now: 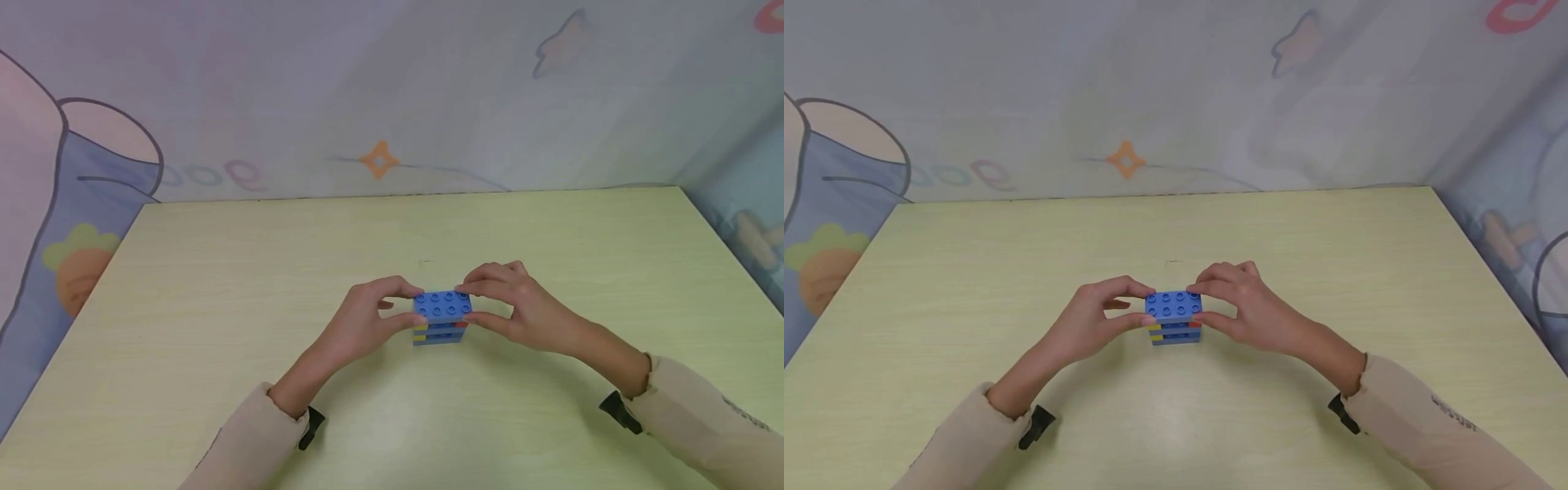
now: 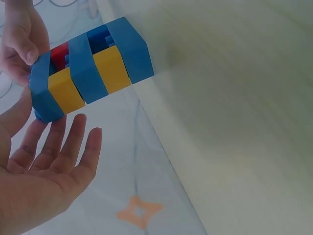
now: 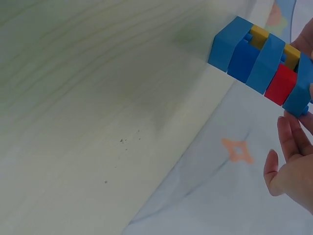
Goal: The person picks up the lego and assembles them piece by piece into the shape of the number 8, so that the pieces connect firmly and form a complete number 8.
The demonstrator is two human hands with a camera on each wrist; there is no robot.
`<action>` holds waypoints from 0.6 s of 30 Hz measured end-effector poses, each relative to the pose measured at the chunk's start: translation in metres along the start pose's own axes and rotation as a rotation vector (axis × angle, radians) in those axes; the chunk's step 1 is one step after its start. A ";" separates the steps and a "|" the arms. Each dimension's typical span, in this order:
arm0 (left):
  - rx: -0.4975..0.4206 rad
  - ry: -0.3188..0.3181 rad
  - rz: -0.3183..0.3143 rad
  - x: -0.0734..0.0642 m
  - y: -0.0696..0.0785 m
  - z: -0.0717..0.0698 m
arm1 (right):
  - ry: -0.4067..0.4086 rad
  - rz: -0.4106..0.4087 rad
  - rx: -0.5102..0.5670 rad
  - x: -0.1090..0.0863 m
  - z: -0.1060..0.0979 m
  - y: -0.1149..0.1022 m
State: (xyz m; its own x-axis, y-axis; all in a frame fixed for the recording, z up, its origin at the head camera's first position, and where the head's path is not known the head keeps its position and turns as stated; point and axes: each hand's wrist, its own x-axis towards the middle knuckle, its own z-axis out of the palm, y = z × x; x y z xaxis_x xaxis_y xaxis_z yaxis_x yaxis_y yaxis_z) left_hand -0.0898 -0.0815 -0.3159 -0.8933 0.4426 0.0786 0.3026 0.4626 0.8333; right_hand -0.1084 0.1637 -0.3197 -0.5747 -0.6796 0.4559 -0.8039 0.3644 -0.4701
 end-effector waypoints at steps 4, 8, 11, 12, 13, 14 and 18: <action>0.008 -0.003 0.006 -0.001 0.000 -0.001 | -0.024 0.066 0.047 -0.001 0.000 0.001; 0.015 -0.006 0.009 -0.001 0.001 -0.001 | -0.041 0.125 0.092 -0.003 0.000 0.002; 0.012 0.000 0.014 0.000 0.000 -0.002 | -0.055 0.162 0.126 -0.003 -0.001 0.003; 0.014 0.005 0.018 0.000 0.000 -0.002 | -0.061 0.172 0.140 -0.002 -0.001 0.003; 0.015 0.011 0.020 0.000 0.000 -0.002 | -0.066 0.180 0.152 -0.002 -0.001 0.004; 0.017 0.018 0.022 0.000 0.000 -0.003 | -0.070 0.188 0.159 -0.001 -0.002 0.004; 0.016 0.048 0.026 0.004 -0.001 -0.004 | -0.072 0.238 0.166 0.005 -0.004 0.007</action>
State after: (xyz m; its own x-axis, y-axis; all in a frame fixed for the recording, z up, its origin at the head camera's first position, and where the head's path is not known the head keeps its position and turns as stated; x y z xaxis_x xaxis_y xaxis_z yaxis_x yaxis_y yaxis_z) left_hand -0.0950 -0.0835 -0.3144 -0.9000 0.4172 0.1265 0.3307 0.4642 0.8217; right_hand -0.1171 0.1657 -0.3177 -0.7267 -0.6331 0.2665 -0.6085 0.4134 -0.6774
